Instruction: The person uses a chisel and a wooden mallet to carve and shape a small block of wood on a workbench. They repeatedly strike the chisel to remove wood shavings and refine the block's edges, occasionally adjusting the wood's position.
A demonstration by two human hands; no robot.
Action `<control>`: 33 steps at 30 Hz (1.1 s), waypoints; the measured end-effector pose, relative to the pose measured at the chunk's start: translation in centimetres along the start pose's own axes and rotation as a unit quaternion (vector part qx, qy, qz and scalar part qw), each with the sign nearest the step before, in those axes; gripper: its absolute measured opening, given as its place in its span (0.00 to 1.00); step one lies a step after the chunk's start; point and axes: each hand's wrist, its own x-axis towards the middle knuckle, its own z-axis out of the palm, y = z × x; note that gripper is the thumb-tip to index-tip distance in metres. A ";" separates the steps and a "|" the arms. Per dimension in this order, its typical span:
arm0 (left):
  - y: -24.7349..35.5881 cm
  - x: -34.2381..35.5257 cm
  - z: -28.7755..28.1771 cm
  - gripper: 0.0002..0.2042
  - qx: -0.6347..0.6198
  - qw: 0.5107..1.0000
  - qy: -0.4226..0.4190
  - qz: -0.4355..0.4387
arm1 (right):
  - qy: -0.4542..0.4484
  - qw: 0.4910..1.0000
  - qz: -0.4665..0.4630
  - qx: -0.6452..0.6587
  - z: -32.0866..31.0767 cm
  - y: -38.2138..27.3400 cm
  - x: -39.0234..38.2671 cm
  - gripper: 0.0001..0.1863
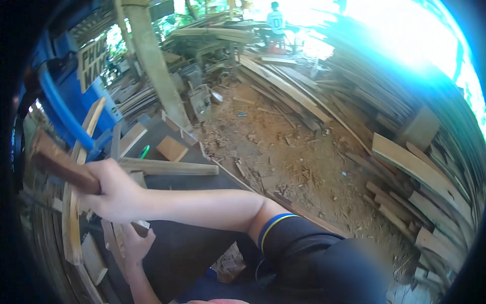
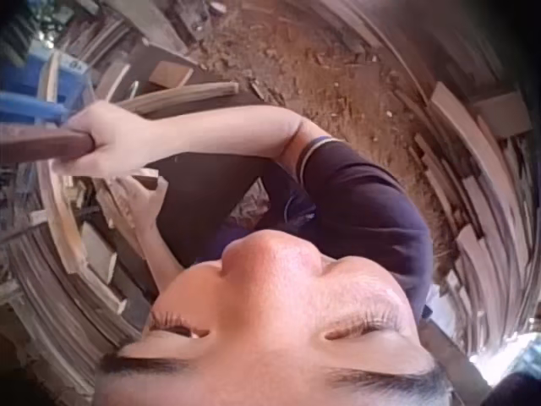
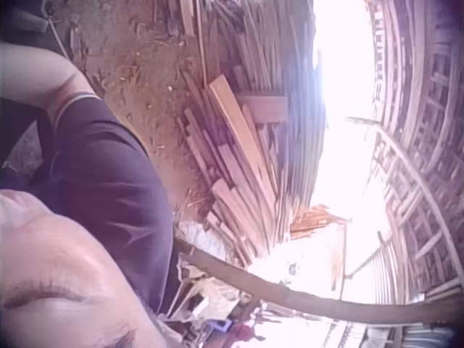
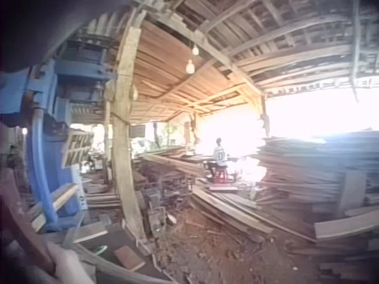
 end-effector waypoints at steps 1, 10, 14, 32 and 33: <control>-0.2 0.0 -0.1 0.35 0.020 0.999 -0.001 0.025 | -0.016 1.000 0.007 -0.006 -0.2 -0.5 0.0 0.10; 1.8 0.8 0.0 0.22 0.040 0.997 0.023 0.061 | 0.003 0.998 0.065 -0.008 -2.0 -2.4 0.4 0.10; 3.0 0.6 -2.0 0.21 0.005 0.992 0.052 0.113 | 0.011 0.995 0.025 0.097 0.8 -2.5 0.1 0.11; 0.5 2.3 -1.8 0.18 -0.286 0.957 -0.035 -0.039 | 0.026 0.998 0.058 0.030 0.5 4.3 0.5 0.18; 0.6 2.5 -1.8 0.18 -0.302 0.951 -0.035 -0.048 | 0.022 0.999 0.037 0.020 0.1 4.6 0.7 0.17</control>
